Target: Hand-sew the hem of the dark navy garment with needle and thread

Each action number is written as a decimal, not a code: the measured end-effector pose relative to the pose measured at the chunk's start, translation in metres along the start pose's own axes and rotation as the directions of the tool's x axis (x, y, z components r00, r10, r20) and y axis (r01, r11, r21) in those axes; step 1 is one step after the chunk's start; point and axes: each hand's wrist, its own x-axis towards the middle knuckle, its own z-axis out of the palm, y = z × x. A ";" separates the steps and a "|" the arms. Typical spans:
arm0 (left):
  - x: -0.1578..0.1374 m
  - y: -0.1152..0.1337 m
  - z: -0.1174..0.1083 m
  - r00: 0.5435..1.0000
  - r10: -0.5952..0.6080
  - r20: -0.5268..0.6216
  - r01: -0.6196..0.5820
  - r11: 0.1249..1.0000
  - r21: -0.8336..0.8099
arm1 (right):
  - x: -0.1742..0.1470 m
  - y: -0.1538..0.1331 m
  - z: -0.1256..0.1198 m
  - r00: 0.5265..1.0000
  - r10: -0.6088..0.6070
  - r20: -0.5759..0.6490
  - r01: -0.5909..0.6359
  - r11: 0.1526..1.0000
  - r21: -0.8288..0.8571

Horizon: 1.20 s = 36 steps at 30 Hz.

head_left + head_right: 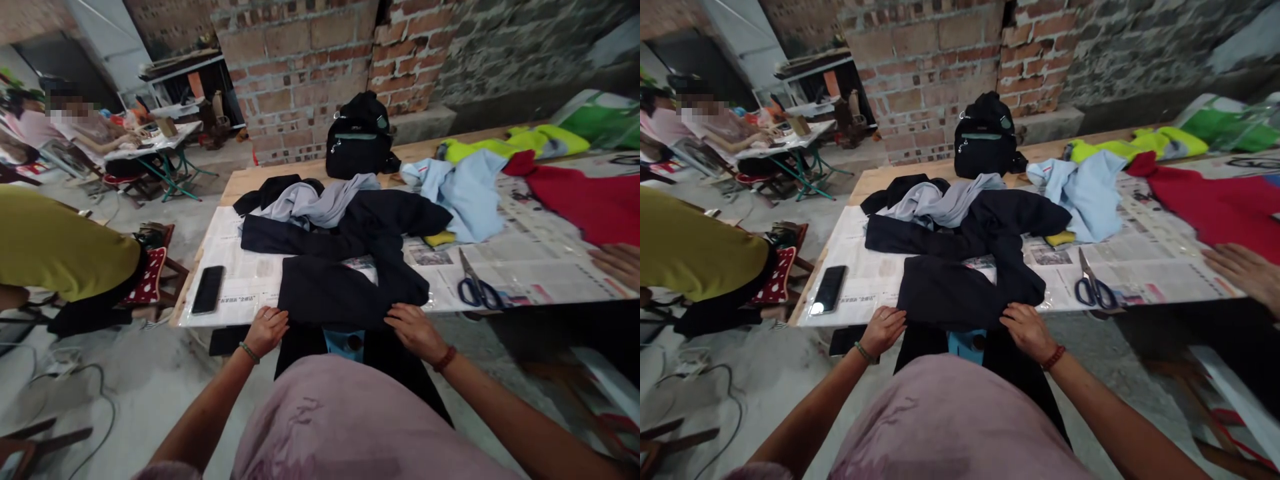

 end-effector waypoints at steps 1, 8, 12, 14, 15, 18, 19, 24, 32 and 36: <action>-0.001 0.000 0.000 1.000 0.009 0.001 -0.009 1.000 -0.014 | 0.000 0.000 0.000 1.000 -0.002 -0.001 0.002 1.000 0.000; -0.006 -0.003 0.000 0.999 -0.019 -0.041 0.014 0.993 -0.115 | -0.003 -0.001 0.008 1.000 0.022 0.000 -0.022 1.000 0.016; -0.001 -0.003 0.002 0.989 -0.140 -0.050 0.130 0.978 -0.163 | -0.004 0.000 0.013 1.000 0.017 -0.010 -0.017 1.000 0.021; 0.003 -0.003 0.003 0.989 -0.144 -0.042 0.135 0.977 -0.164 | -0.004 0.000 0.014 1.000 0.004 -0.022 -0.004 1.000 0.022; 0.005 -0.002 0.004 0.990 -0.136 -0.030 0.130 0.979 -0.156 | -0.004 0.001 0.014 1.000 -0.002 -0.028 0.003 1.000 0.023; 0.011 0.001 0.004 0.987 -0.162 0.014 0.163 0.981 -0.104 | -0.005 0.002 0.015 0.999 -0.002 -0.038 0.003 1.000 0.026; 0.013 0.002 0.003 0.984 -0.175 0.031 0.177 0.981 -0.084 | -0.006 0.002 0.016 0.999 0.004 -0.032 -0.003 1.000 0.028; 0.018 0.011 0.001 0.978 -0.194 0.079 0.196 0.980 -0.015 | -0.007 0.003 0.017 0.999 0.047 0.000 -0.047 0.998 0.043; 0.051 0.002 -0.015 0.851 -0.377 0.365 0.464 0.866 -0.188 | -0.002 0.001 0.011 0.997 0.075 0.010 -0.075 0.995 0.069; 0.076 -0.017 -0.017 0.724 -0.393 0.567 0.592 0.776 -0.217 | 0.000 -0.001 0.010 0.998 0.069 -0.008 -0.068 0.996 0.059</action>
